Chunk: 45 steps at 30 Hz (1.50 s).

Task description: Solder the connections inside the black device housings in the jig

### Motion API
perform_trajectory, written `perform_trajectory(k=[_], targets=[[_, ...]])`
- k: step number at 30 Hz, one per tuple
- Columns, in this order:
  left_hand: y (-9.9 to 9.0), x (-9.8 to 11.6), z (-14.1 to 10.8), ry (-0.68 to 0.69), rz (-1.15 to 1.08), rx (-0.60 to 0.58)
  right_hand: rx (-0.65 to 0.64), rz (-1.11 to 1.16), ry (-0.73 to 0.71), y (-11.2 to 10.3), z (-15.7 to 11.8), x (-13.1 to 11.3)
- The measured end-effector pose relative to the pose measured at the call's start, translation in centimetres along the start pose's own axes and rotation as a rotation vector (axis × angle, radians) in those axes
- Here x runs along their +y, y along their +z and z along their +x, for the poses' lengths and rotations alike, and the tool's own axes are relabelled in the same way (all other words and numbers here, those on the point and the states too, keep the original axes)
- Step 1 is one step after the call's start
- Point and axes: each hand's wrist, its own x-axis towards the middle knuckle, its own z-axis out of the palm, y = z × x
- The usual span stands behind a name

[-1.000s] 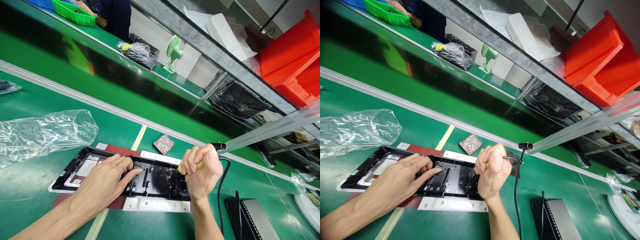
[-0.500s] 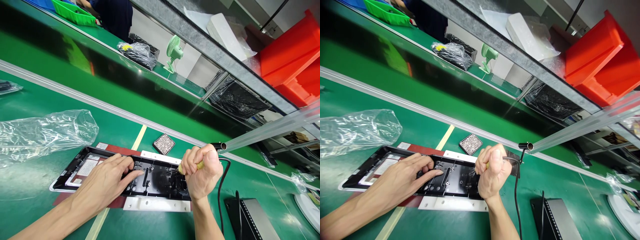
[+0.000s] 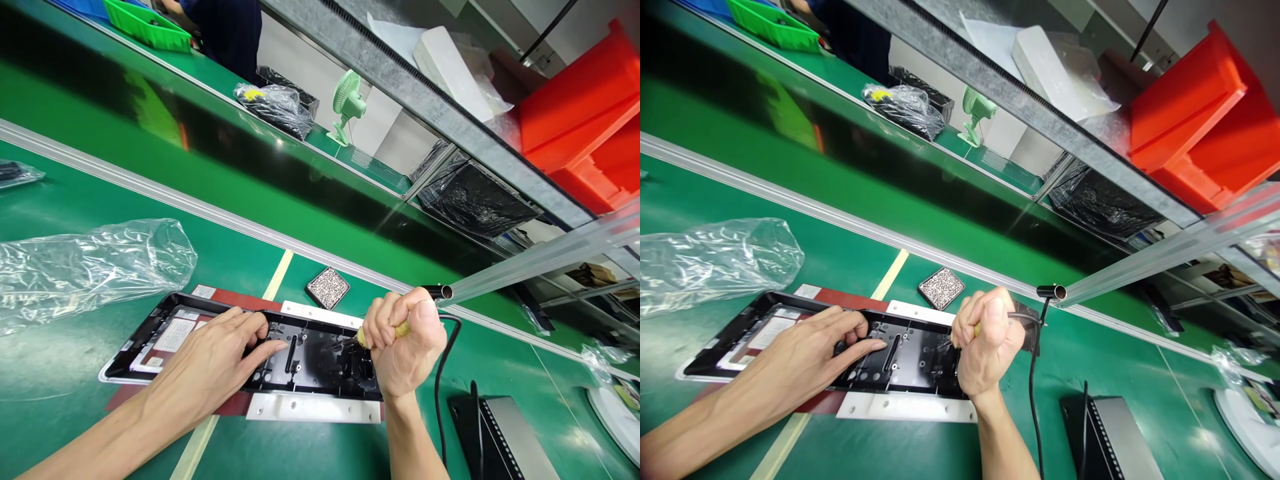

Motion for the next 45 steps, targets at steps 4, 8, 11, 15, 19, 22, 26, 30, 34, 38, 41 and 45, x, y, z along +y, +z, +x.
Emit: perform_trajectory(k=[4,8,11,15,19,22,26,30,34,38,41,45], targets=[[0.06,-0.03,0.01,-0.011,0.007,-0.015,0.000,0.012,-0.002,0.04,0.04,-0.02],[-0.03,0.11,0.13,-0.008,-0.004,-0.007,-0.003,0.023,-0.004,0.10,0.12,-0.02],[-0.12,0.21,0.18,-0.008,-0.013,-0.004,-0.002,0.024,-0.006,0.07,0.12,-0.02],[-0.08,0.15,0.04,-0.014,-0.005,-0.019,-0.001,0.023,0.002,-0.01,0.10,-0.03],[0.04,0.04,0.01,-0.019,0.006,-0.025,-0.009,0.026,0.002,-0.01,0.10,-0.03],[0.03,0.07,0.09,-0.022,0.008,-0.029,-0.016,0.034,0.002,0.01,0.10,-0.04],[-0.03,0.14,0.12,-0.027,0.007,-0.032,-0.010,0.038,0.003,0.03,0.06,-0.02],[-0.01,0.12,0.10,-0.034,0.008,-0.036,-0.001,0.038,0.000,0.01,0.00,0.03],[0.03,0.07,0.08,-0.037,0.014,-0.044,-0.009,0.040,-0.002,-0.07,0.01,0.08],[0.04,0.03,0.07,-0.038,0.016,-0.044,-0.008,0.043,-0.006,-0.13,0.06,0.07],[0.07,0.01,0.13,-0.046,0.015,-0.049,0.005,0.042,0.011,-0.14,0.08,0.03],[0.07,-0.01,0.13,-0.059,0.011,-0.060,0.009,0.046,0.022,-0.16,0.10,-0.03]])
